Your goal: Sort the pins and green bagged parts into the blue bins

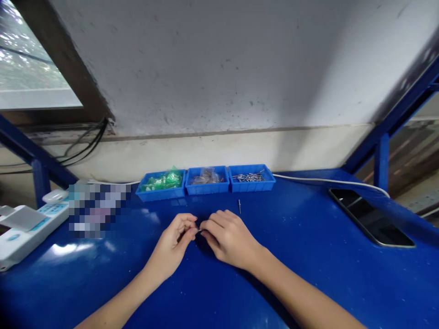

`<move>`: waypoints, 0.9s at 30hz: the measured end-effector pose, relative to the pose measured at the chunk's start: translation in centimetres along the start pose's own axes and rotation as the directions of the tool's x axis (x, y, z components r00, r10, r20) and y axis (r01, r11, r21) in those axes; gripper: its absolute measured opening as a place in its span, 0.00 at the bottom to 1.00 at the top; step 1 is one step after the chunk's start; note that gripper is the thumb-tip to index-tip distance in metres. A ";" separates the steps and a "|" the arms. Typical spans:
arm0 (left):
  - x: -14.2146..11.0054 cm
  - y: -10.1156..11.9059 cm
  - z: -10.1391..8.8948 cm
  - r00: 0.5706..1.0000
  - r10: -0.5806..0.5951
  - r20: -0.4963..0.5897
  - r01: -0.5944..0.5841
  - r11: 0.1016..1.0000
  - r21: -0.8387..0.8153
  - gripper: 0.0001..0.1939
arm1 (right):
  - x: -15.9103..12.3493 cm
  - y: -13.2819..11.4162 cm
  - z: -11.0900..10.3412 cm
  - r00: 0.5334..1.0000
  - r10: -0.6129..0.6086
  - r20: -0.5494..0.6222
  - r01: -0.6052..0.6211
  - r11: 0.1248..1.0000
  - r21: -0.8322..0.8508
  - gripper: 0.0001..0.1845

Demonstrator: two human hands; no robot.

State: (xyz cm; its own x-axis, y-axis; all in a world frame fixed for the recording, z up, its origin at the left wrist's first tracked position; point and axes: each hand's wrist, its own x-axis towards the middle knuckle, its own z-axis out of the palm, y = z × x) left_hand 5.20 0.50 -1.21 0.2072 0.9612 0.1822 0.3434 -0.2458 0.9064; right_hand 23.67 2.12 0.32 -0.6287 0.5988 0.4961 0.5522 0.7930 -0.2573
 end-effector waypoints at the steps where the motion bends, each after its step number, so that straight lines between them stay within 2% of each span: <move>1: 0.0 0.0 0.0 1.000 -0.021 0.003 0.021 1.000 -0.005 0.08 | 0.0 0.0 0.1 1.000 0.007 -0.004 -0.008 1.000 -0.011 0.09; 4: 0.1 0.3 -0.2 1.000 -0.029 -0.003 0.029 0.998 0.062 0.08 | 0.0 0.1 0.3 0.998 0.057 -0.030 -0.058 0.998 -0.024 0.10; 7: 0.0 0.7 -0.4 0.998 0.063 -0.018 -0.058 0.976 0.210 0.06 | 0.0 0.0 0.1 0.994 0.090 -0.053 -0.092 0.995 -0.031 0.12; 10: -0.1 1.0 -0.7 0.993 0.115 0.003 -0.111 0.951 0.290 0.11 | 0.0 -0.1 -0.1 0.994 0.095 -0.049 -0.096 0.995 -0.021 0.11; 13: -0.2 1.3 -0.9 0.991 0.128 0.025 -0.130 0.944 0.305 0.14 | 0.1 -0.3 -0.1 0.996 0.070 -0.062 -0.070 0.997 -0.008 0.10; 16: -0.2 1.6 -1.2 0.982 0.160 0.099 -0.184 0.931 0.315 0.16 | -0.1 -0.5 -0.3 0.995 -0.023 -0.098 0.019 0.999 -0.037 0.08; 18: -0.1 1.7 -1.5 0.977 0.167 0.130 -0.202 0.917 0.345 0.14 | -0.4 -0.4 -0.8 0.981 -0.110 -0.159 0.098 0.992 -0.080 0.06; 19: 0.0 1.6 -1.7 0.981 0.159 0.112 -0.189 0.908 0.373 0.12 | -0.5 -0.3 -1.3 0.963 -0.154 -0.221 0.134 0.985 -0.105 0.05; 21: 0.2 1.2 -2.2 0.990 0.133 0.039 -0.136 0.879 0.457 0.10 | -0.7 0.6 -2.6 0.893 -0.198 -0.404 0.138 0.975 -0.173 0.03; 23: 0.6 0.7 -2.8 0.991 0.123 -0.047 -0.075 0.821 0.566 0.11 | -0.7 2.2 -4.2 0.788 -0.136 -0.600 -0.030 0.966 -0.257 0.05; 24: 0.7 0.5 -3.0 0.990 0.119 -0.073 -0.049 0.787 0.615 0.13 | -0.7 3.2 -5.0 0.724 -0.073 -0.686 -0.181 0.940 -0.290 0.08; 26: 0.9 0.2 -3.4 0.992 0.093 -0.087 -0.011 0.743 0.669 0.15 | -0.7 5.3 -6.0 0.675 0.121 -0.728 -0.488 0.814 -0.316 0.13; 27: 0.9 0.2 -3.6 0.995 0.068 -0.072 -0.003 0.743 0.669 0.15 | -0.7 6.2 -6.1 0.685 0.222 -0.694 -0.580 0.743 -0.336 0.15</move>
State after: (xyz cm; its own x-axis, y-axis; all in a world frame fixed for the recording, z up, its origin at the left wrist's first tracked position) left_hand 2.16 1.78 0.49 0.1636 0.9487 0.2707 0.8674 -0.2690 0.4186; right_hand 30.88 5.92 3.47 0.0712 0.5084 0.8582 0.9582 0.2041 -0.2004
